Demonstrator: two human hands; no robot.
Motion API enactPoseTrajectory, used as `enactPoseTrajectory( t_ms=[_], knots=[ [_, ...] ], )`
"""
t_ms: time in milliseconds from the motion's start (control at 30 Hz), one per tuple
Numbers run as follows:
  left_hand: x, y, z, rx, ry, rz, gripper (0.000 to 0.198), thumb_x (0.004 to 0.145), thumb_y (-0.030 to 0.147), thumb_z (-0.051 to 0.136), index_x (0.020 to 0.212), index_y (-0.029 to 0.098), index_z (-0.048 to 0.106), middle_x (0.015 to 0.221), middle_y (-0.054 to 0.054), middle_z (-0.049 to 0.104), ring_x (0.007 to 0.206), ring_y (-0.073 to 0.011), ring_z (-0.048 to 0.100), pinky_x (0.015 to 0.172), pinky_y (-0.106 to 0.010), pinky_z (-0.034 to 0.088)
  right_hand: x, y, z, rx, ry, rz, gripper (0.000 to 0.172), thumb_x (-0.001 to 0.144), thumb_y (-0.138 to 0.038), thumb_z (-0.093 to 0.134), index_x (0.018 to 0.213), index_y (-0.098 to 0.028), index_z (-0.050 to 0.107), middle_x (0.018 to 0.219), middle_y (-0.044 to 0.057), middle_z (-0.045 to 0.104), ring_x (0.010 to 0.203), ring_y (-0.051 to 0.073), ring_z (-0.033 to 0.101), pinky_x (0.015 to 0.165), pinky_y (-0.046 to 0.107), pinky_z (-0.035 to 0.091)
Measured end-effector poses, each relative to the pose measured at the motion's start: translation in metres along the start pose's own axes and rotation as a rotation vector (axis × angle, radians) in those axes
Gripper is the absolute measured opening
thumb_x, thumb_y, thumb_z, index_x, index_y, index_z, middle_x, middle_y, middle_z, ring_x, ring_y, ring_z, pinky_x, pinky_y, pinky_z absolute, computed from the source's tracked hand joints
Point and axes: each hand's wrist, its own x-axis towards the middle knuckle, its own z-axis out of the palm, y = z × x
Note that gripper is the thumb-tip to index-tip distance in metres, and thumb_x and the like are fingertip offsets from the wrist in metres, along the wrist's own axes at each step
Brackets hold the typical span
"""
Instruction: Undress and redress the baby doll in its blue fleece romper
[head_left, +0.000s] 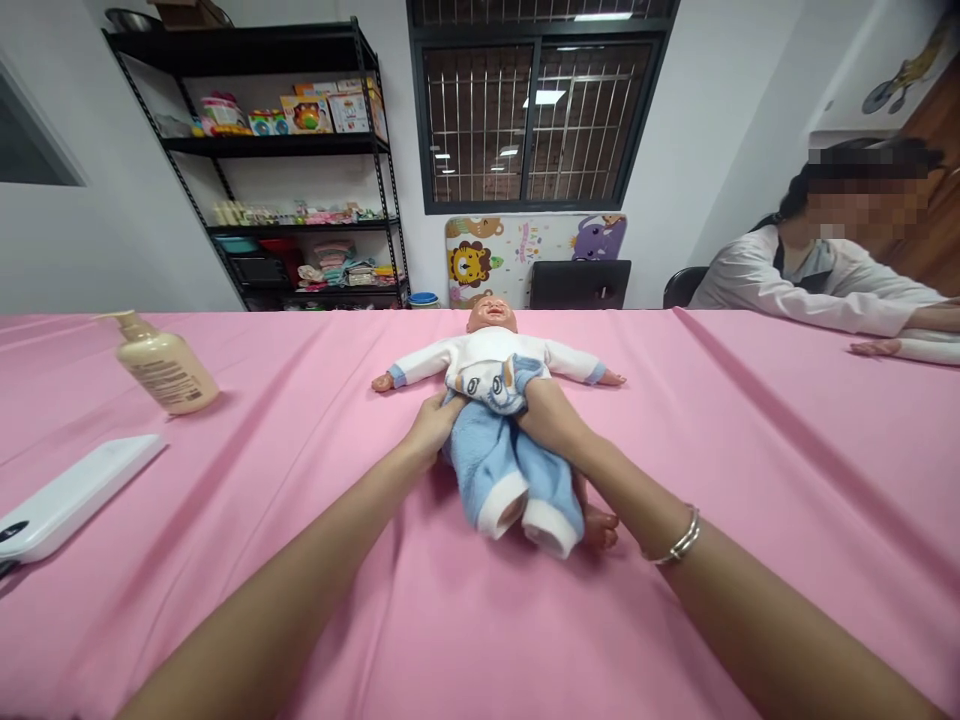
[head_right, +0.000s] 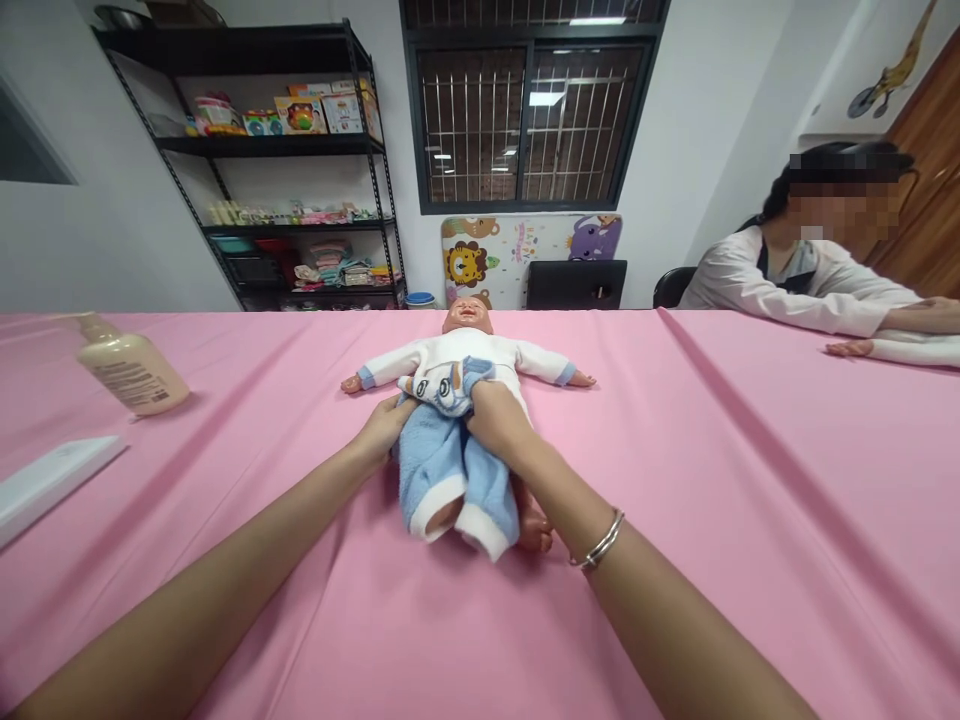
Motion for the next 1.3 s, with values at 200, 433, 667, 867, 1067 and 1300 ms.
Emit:
enactPoseTrajectory(
  t_ms=[200, 433, 667, 867, 1067, 1300],
  knots=[
    [0.015, 0.002, -0.005, 0.354, 0.156, 0.47, 0.019, 0.083, 0.029, 0.053, 0.087, 0.014, 0.063, 0.093, -0.007, 0.071, 0.089, -0.0231, 0.063, 0.081, -0.03, 0.048, -0.006, -0.005, 0.014, 0.219, -0.154, 0.02, 0.068, 0.068, -0.003, 0.049, 0.136, -0.007, 0.046, 0.145, 0.014, 0.043, 0.137, 0.024, 0.038, 0.12, 0.039, 0.026],
    [0.06, -0.005, -0.005, 0.806, 0.152, 0.475, 0.023, 0.084, 0.026, 0.053, 0.1, 0.013, 0.064, 0.106, -0.015, 0.068, 0.1, -0.0301, 0.062, 0.094, -0.041, 0.044, -0.005, -0.006, 0.011, 0.152, -0.171, 0.02, 0.058, 0.068, -0.003, 0.05, 0.126, -0.006, 0.051, 0.134, 0.015, 0.053, 0.126, 0.024, 0.048, 0.114, 0.038, 0.033],
    [0.037, 0.056, -0.014, 0.357, -0.158, 0.23, 0.082, 0.071, 0.036, 0.07, 0.141, 0.017, 0.033, 0.148, -0.016, 0.038, 0.131, -0.0293, 0.044, 0.105, -0.044, 0.041, -0.011, -0.006, -0.036, 0.084, -0.183, 0.152, 0.047, 0.073, -0.058, 0.066, 0.082, -0.013, 0.056, 0.084, 0.006, 0.06, 0.08, 0.022, 0.055, 0.068, 0.032, 0.042],
    [-0.025, 0.098, 0.033, 0.718, -0.595, 0.562, 0.102, 0.06, 0.041, 0.085, 0.145, 0.014, 0.034, 0.139, -0.016, 0.047, 0.131, -0.0329, 0.042, 0.108, -0.042, 0.037, -0.038, -0.039, -0.06, 0.204, -0.101, -0.063, 0.03, 0.07, -0.035, 0.071, 0.091, -0.015, 0.064, 0.089, 0.004, 0.064, 0.081, 0.018, 0.056, 0.069, 0.027, 0.042],
    [-0.016, 0.079, 0.036, 0.873, -0.484, 0.532, 0.11, 0.057, 0.04, 0.087, 0.146, 0.009, 0.031, 0.133, -0.021, 0.047, 0.112, -0.0311, 0.056, 0.095, -0.04, 0.047, -0.046, -0.029, -0.069, 0.615, 0.023, 0.023, 0.02, 0.06, -0.019, 0.072, 0.079, -0.015, 0.067, 0.075, 0.0, 0.062, 0.069, 0.012, 0.055, 0.063, 0.023, 0.041],
    [-0.015, 0.079, 0.048, 0.928, -0.571, 0.425, 0.119, 0.058, 0.047, 0.085, 0.15, 0.009, 0.021, 0.124, -0.016, 0.058, 0.114, -0.0303, 0.055, 0.097, -0.039, 0.044, -0.039, -0.001, -0.07, 1.081, 0.204, 0.267, 0.025, 0.044, -0.013, 0.074, 0.061, -0.017, 0.057, 0.062, -0.002, 0.057, 0.06, 0.009, 0.051, 0.056, 0.019, 0.038]
  ],
)
